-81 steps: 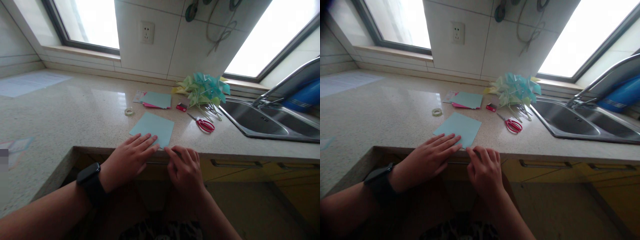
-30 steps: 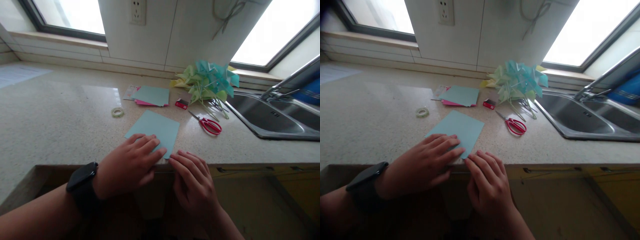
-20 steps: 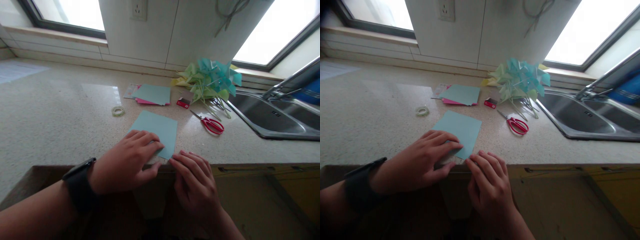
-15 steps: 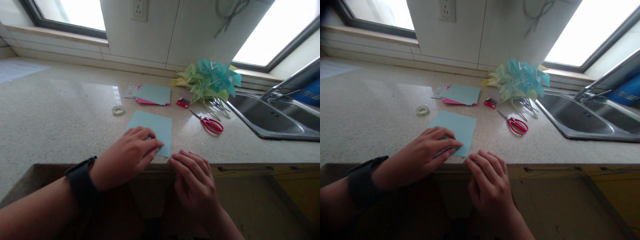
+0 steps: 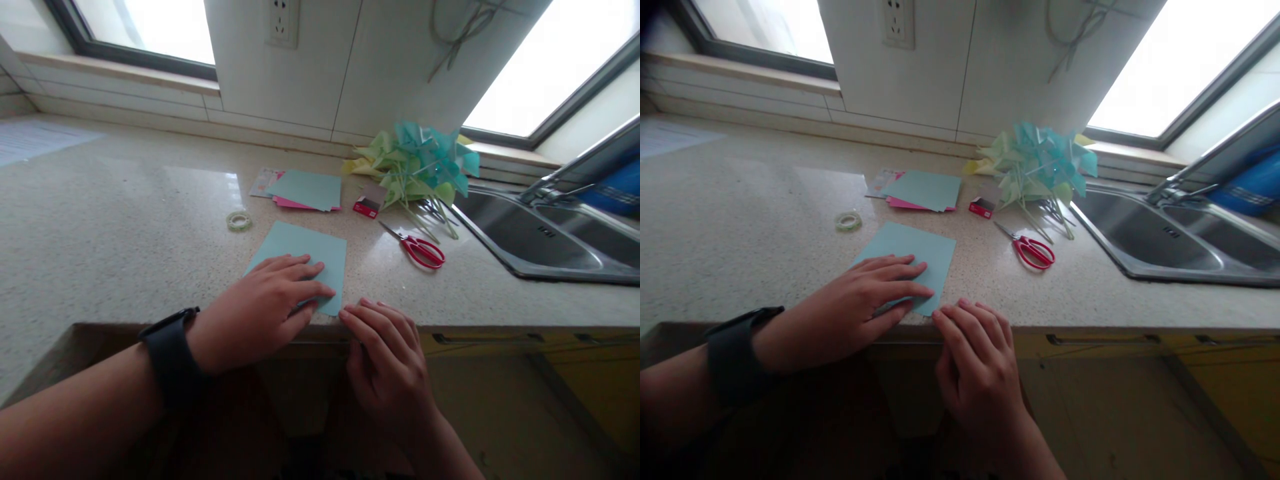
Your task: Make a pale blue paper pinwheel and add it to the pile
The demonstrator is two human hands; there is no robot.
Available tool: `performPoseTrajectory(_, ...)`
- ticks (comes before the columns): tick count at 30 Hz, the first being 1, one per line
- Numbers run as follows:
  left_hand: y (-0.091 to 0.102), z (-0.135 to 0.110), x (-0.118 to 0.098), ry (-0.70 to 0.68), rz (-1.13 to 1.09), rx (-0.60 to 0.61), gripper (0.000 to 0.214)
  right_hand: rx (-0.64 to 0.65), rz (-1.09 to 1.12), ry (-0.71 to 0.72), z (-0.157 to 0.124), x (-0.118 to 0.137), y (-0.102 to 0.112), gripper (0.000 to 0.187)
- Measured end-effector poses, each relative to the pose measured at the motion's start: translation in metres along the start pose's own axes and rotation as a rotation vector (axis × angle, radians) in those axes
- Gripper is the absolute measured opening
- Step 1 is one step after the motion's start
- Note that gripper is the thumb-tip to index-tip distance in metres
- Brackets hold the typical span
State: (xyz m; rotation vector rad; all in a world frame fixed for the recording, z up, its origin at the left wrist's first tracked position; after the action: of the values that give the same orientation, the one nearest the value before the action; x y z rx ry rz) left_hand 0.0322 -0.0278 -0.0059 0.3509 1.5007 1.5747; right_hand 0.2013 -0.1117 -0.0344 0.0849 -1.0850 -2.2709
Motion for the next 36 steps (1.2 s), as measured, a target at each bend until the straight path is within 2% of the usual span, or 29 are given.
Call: performPoseTrajectory(36, -0.0025, -0.0006, -0.0054, -0.022, 0.077, 0.022, 0.033, 0.025, -0.059, -0.014, 0.0041, 0.0012, -0.0029, 0.039)
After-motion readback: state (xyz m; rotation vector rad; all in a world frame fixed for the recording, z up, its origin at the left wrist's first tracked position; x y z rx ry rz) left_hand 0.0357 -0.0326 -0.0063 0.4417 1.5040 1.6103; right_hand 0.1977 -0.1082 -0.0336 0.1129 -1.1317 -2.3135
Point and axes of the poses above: each hand's wrist, its own z-axis towards the middle knuckle, its own y-axis out of the back of the hand, x = y × z, the point moved 5 cm from there along z, towards the middle knuckle, and after that the axes turned 2 degrees about -z, right-handed, at the moved point
